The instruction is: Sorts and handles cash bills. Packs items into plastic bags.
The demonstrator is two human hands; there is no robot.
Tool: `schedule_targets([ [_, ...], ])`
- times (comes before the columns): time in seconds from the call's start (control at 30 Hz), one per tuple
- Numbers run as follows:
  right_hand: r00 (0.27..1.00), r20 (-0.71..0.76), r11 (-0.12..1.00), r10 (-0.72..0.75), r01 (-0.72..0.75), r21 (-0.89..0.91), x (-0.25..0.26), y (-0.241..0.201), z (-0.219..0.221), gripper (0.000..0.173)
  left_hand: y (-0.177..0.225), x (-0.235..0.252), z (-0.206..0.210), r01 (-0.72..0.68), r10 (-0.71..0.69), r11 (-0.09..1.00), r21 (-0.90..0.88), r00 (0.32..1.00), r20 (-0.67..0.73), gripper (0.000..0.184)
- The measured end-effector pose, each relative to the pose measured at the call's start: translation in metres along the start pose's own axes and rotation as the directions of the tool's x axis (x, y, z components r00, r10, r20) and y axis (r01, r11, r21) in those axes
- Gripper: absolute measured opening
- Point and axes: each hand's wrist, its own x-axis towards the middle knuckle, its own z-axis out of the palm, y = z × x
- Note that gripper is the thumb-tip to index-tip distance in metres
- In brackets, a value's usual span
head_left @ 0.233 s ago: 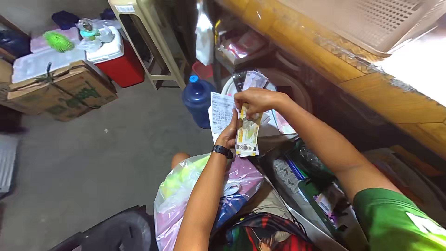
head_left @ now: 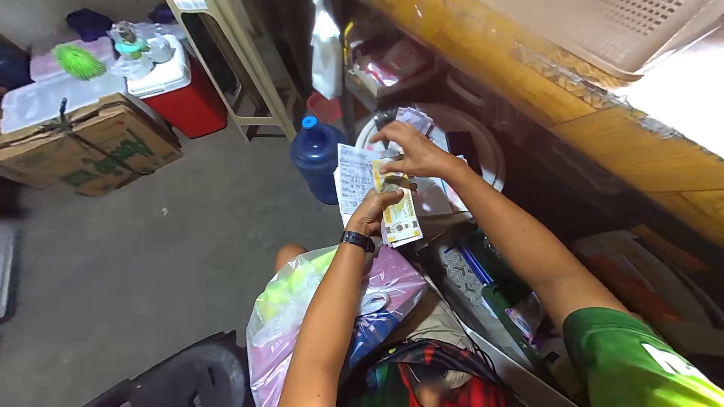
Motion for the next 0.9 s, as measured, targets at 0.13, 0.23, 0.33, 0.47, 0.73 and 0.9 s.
schedule_targets([
  [0.13, 0.977, 0.207, 0.995, 0.050, -0.067, 0.074, 0.000, 0.004, 0.009, 0.041, -0.002, -0.009, 0.001, -0.004, 0.006, 1.000, 0.016, 0.996, -0.090, 0.027],
  [0.23, 0.996, 0.054, 0.958, 0.074, -0.086, 0.274, -0.003, 0.008, -0.006, 0.044, -0.001, -0.001, -0.007, -0.080, 0.080, 0.996, -0.039, 0.997, -0.009, 0.033],
  [0.33, 0.950, -0.108, 0.838, 0.294, -0.202, 0.506, -0.027, 0.026, -0.006, 0.055, 0.000, 0.003, -0.005, -0.226, 0.213, 0.972, -0.069, 0.965, -0.152, 0.032],
  [0.47, 0.940, 0.109, 0.603, 0.323, -0.293, 0.742, -0.073, 0.021, 0.062, 0.048, 0.003, 0.013, 0.004, -0.381, 0.342, 0.920, -0.088, 0.893, -0.291, 0.031],
  [0.73, 0.540, 0.279, -0.391, 0.794, 0.102, 0.915, -0.085, -0.043, 0.111, 0.032, -0.009, 0.017, 0.021, -0.513, 0.516, 0.852, 0.106, 0.788, -0.335, 0.041],
  [0.9, 0.561, -0.396, 0.472, 0.727, 0.011, 0.882, -0.115, 0.029, 0.101, 0.038, 0.004, 0.018, -0.003, -0.438, 0.482, 0.858, 0.268, 0.867, -0.125, 0.037],
])
